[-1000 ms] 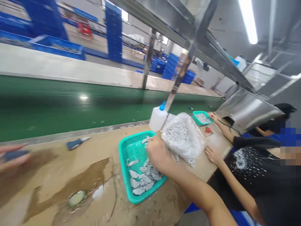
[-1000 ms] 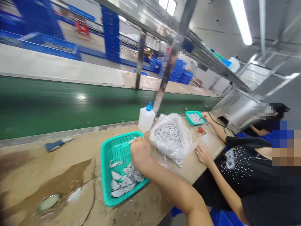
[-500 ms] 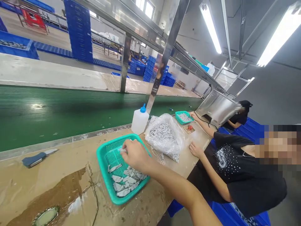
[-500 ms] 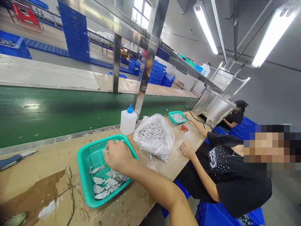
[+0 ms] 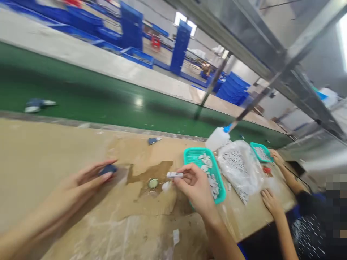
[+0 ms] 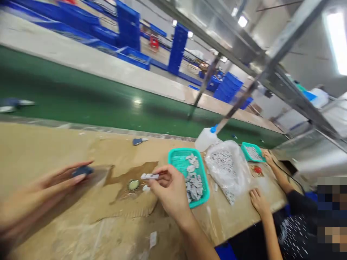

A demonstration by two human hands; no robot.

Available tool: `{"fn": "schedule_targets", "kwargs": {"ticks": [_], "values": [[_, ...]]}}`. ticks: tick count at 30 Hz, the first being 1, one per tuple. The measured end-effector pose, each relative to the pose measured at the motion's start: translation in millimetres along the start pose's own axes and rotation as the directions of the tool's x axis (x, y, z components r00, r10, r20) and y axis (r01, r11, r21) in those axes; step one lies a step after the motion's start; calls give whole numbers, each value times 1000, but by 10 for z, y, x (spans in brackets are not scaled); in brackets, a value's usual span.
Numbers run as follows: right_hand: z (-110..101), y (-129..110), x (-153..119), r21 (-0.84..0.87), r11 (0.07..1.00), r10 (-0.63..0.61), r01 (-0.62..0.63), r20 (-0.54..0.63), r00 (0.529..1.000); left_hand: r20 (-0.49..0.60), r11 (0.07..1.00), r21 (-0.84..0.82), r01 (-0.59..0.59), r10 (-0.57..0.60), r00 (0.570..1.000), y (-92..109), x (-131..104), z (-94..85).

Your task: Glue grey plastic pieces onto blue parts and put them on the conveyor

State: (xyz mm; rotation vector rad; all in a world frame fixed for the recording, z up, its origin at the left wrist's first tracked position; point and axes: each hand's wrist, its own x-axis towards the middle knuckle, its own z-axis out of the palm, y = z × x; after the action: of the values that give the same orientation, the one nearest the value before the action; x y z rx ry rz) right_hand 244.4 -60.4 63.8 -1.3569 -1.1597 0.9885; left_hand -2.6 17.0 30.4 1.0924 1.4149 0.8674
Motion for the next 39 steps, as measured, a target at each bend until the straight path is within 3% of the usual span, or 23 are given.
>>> {"fn": "schedule_targets", "kwargs": {"ticks": [3, 6, 10, 15, 23, 34, 39], "values": [[235, 226, -14, -116, 992, -54, 50, -25, 998, 101, 973, -216, 80, -59, 993, -196, 31, -121], [358, 426, -35, -337, 932, -164, 131, -72, 984, 170, 965, -252, 74, -31, 985, -255, 48, -123], [373, 531, -73, -454, 877, -197, 158, -40, 980, 217, 938, -326, 120, -49, 975, -244, -5, -72], [357, 596, -101, -525, 829, -228, 194, -1, 974, 266, 855, -459, 243, -129, 955, -212, -90, -43], [318, 700, -115, -589, 726, -369, 355, 101, 924, 287, 770, -582, 263, -109, 952, -216, -117, -24], [342, 721, -133, -643, 596, -464, 481, 213, 860, 348, 706, -641, 301, -82, 934, -280, -124, -4], [367, 721, -144, -656, 552, -494, 514, 239, 836, 423, 692, -621, 368, -99, 901, -322, -116, -1]]}}
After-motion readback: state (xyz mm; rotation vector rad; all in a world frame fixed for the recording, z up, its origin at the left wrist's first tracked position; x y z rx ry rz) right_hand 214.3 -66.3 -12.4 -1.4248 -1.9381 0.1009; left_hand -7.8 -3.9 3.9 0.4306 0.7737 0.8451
